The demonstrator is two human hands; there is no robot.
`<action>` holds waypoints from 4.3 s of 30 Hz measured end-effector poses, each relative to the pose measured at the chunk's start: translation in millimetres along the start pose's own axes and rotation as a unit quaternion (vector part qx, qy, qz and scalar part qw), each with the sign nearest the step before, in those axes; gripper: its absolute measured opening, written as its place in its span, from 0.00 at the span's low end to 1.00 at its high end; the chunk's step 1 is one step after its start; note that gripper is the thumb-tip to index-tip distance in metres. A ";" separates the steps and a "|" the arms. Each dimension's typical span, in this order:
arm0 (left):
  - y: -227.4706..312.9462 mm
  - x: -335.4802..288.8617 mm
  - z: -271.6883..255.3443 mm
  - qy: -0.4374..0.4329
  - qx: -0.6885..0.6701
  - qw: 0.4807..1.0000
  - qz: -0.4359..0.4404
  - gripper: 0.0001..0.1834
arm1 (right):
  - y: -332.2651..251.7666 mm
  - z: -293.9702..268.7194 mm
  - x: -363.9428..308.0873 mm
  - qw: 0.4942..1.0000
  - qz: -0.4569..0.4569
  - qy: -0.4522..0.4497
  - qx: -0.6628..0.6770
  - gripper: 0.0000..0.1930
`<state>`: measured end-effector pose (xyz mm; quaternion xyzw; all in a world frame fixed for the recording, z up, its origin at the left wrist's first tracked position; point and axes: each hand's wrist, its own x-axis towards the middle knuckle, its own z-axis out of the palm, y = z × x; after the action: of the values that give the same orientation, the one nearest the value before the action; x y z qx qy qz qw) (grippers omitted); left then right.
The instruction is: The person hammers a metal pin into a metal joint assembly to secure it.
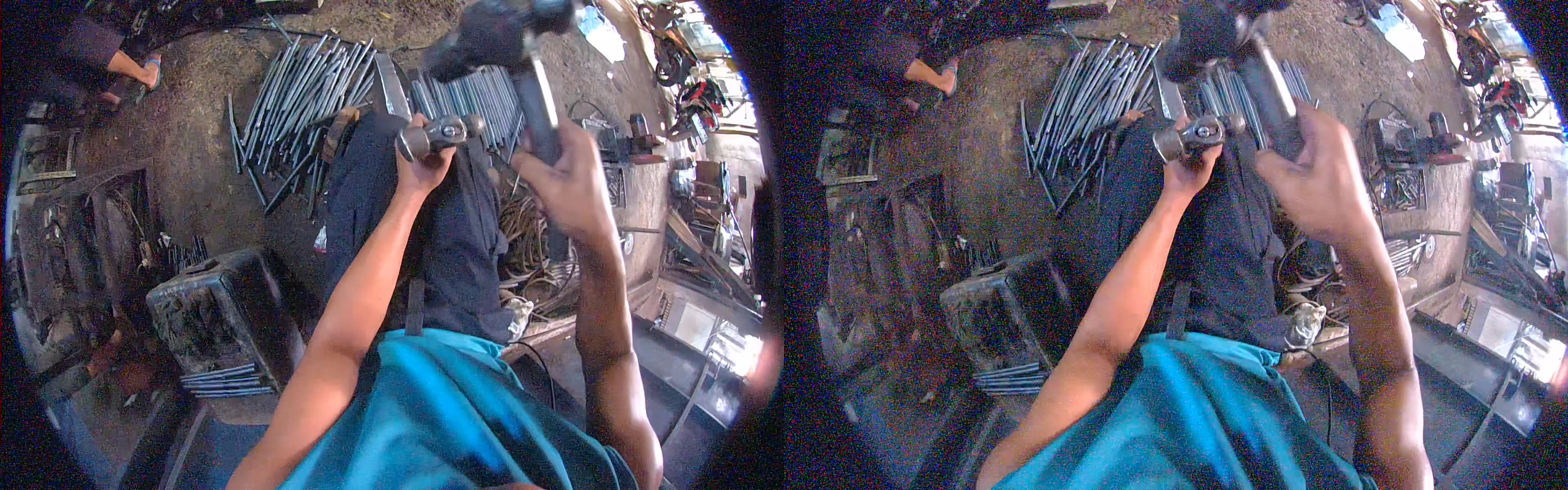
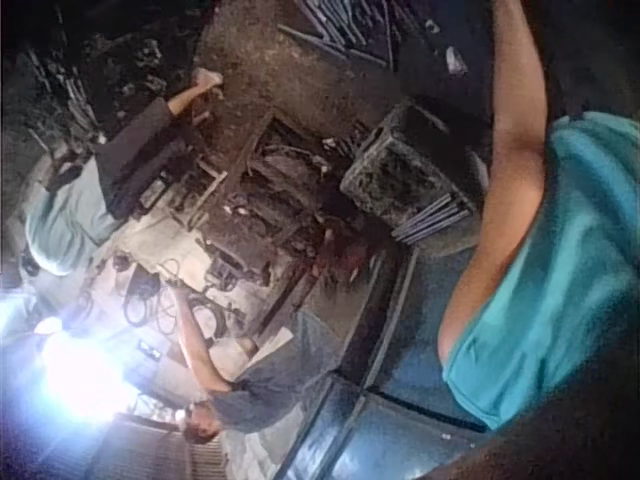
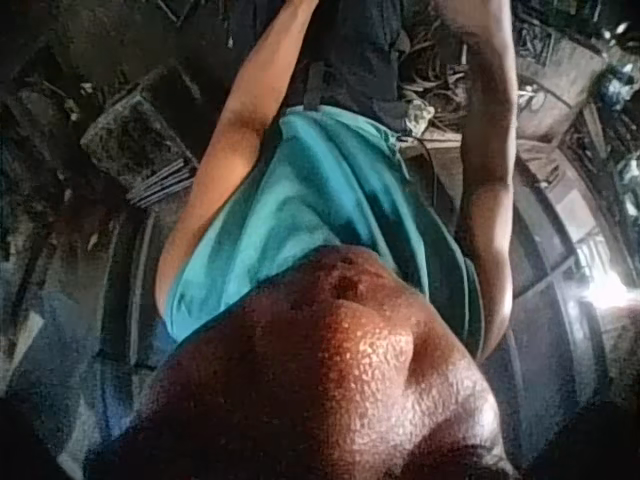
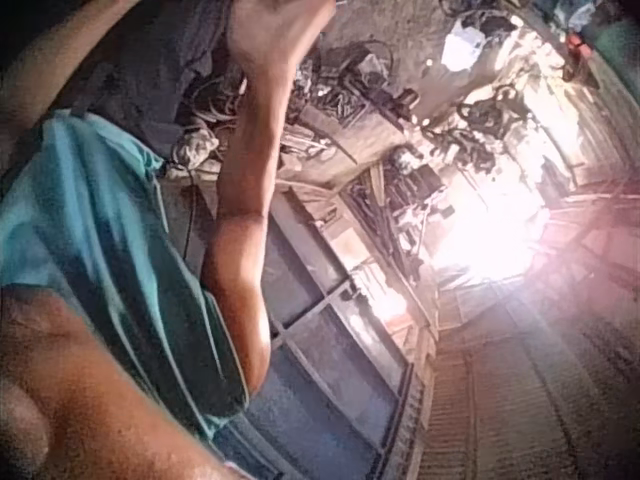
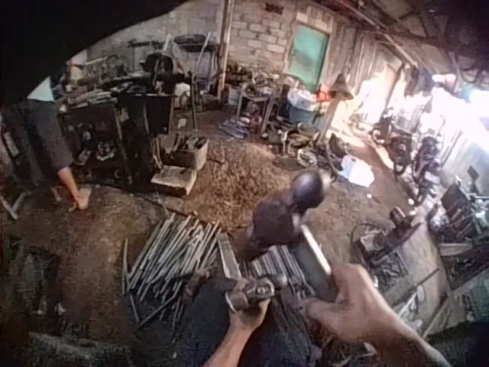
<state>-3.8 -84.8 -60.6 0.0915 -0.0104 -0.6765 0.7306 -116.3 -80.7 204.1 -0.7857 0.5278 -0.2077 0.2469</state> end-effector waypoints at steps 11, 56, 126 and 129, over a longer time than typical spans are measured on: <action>-14.6 6.7 -2.4 0.080 0.423 0.890 0.149 0.07 | 42.4 27.7 -18.8 0.995 0.068 -0.072 -0.011 0.19; -12.7 7.3 -21.3 0.008 0.216 0.965 0.152 0.22 | -41.2 -26.5 -21.5 0.985 -0.016 0.088 0.145 0.10; 95.9 -28.4 99.1 0.191 0.486 0.845 0.114 0.22 | 84.5 13.0 -61.2 0.927 0.250 -0.013 0.279 0.08; 85.9 -9.3 108.2 0.204 0.780 0.565 0.174 0.21 | 93.7 18.0 -63.1 0.937 0.229 -0.012 0.265 0.09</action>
<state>65.0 -82.7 59.5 0.7578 -0.4010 -0.2284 0.4613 -196.3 -48.9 128.8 -0.5523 0.6161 -0.2684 0.4934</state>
